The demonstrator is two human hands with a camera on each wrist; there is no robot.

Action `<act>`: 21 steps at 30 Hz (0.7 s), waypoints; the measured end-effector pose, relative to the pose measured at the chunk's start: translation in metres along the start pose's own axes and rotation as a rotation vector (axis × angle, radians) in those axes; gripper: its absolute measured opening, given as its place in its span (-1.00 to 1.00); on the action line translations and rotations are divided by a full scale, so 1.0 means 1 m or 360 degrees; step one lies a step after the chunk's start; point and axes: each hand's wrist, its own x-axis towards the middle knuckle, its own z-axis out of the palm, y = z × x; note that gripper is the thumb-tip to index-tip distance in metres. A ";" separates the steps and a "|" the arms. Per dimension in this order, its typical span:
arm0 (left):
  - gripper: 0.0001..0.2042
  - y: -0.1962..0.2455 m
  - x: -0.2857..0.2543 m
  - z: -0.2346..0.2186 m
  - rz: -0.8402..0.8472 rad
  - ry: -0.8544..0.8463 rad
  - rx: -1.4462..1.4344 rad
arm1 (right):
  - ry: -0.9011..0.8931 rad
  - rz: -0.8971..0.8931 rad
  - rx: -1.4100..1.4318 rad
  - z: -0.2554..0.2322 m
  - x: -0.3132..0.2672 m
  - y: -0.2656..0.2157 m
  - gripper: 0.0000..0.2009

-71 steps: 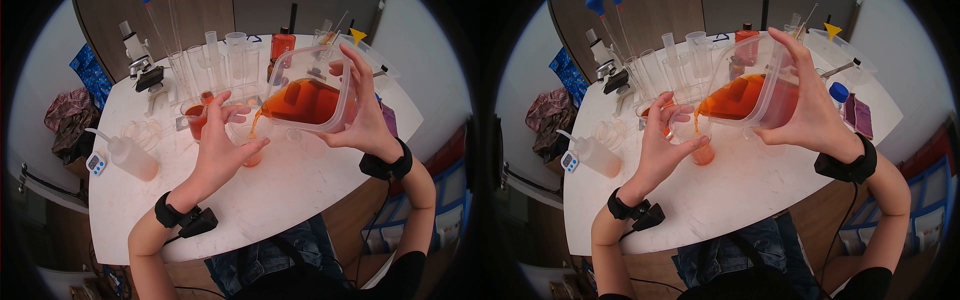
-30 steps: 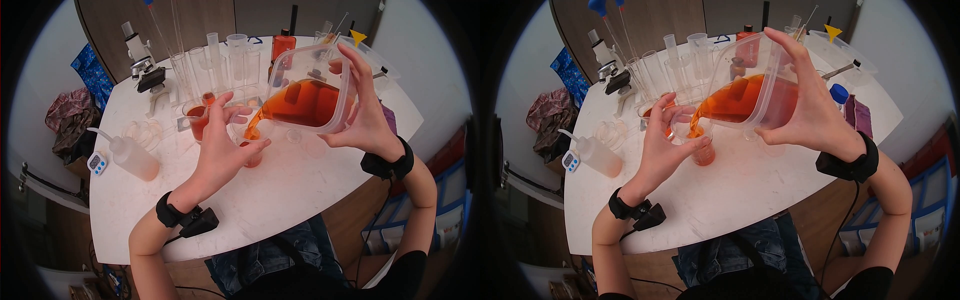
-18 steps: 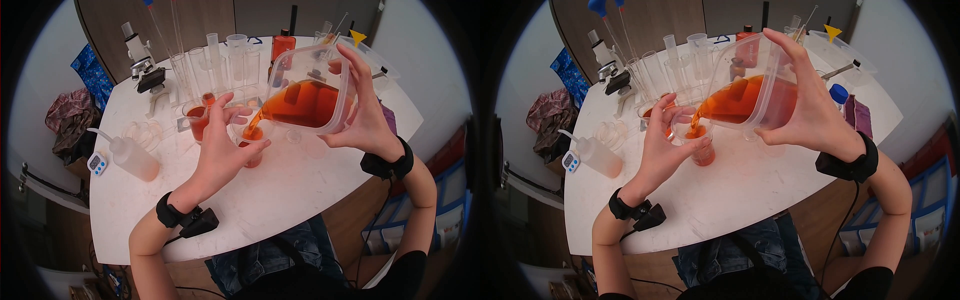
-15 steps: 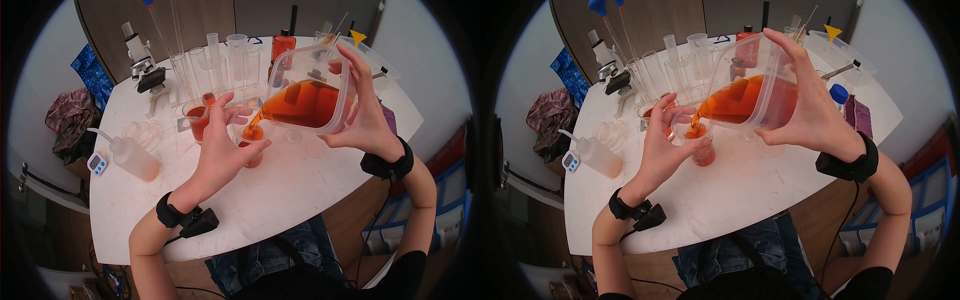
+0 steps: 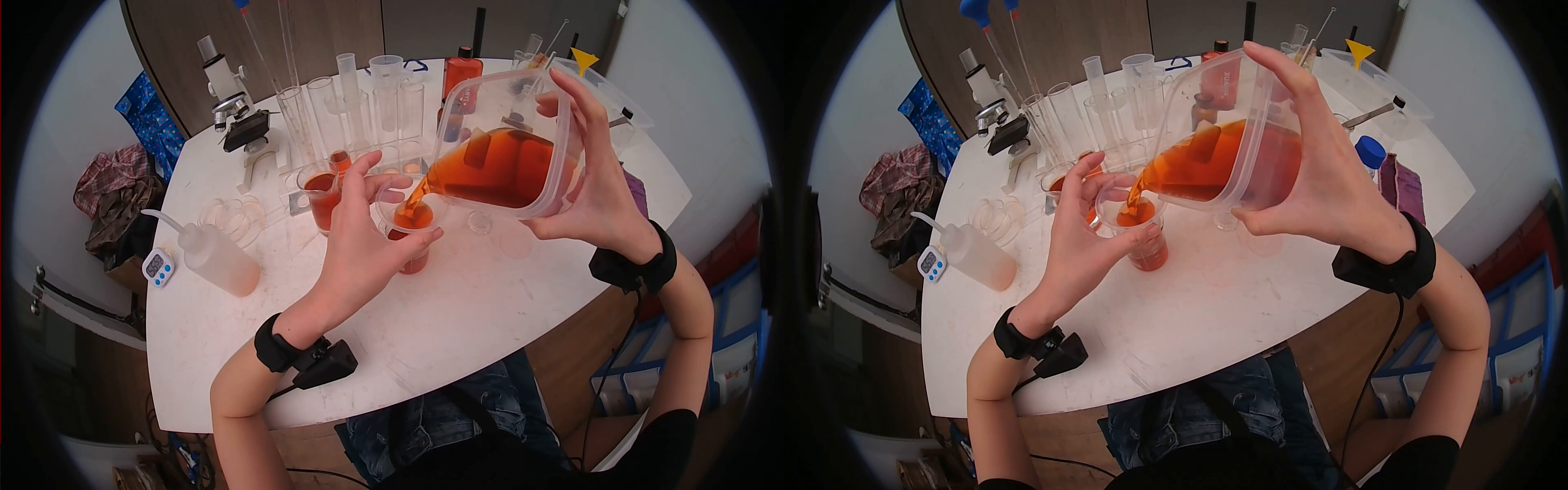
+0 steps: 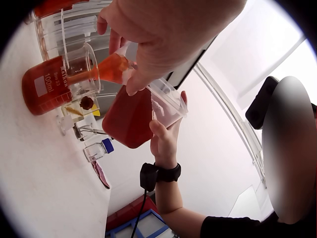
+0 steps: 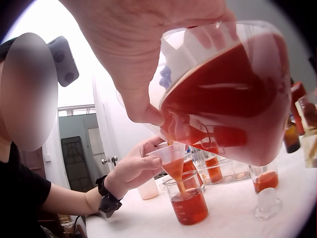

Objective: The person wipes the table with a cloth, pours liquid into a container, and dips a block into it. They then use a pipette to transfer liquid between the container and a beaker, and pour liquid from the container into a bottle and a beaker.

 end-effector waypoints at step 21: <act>-0.15 0.004 0.002 -0.007 0.0086 0.0023 0.0011 | 0.0057 0.0366 0.0252 0.003 -0.008 -0.003 0.10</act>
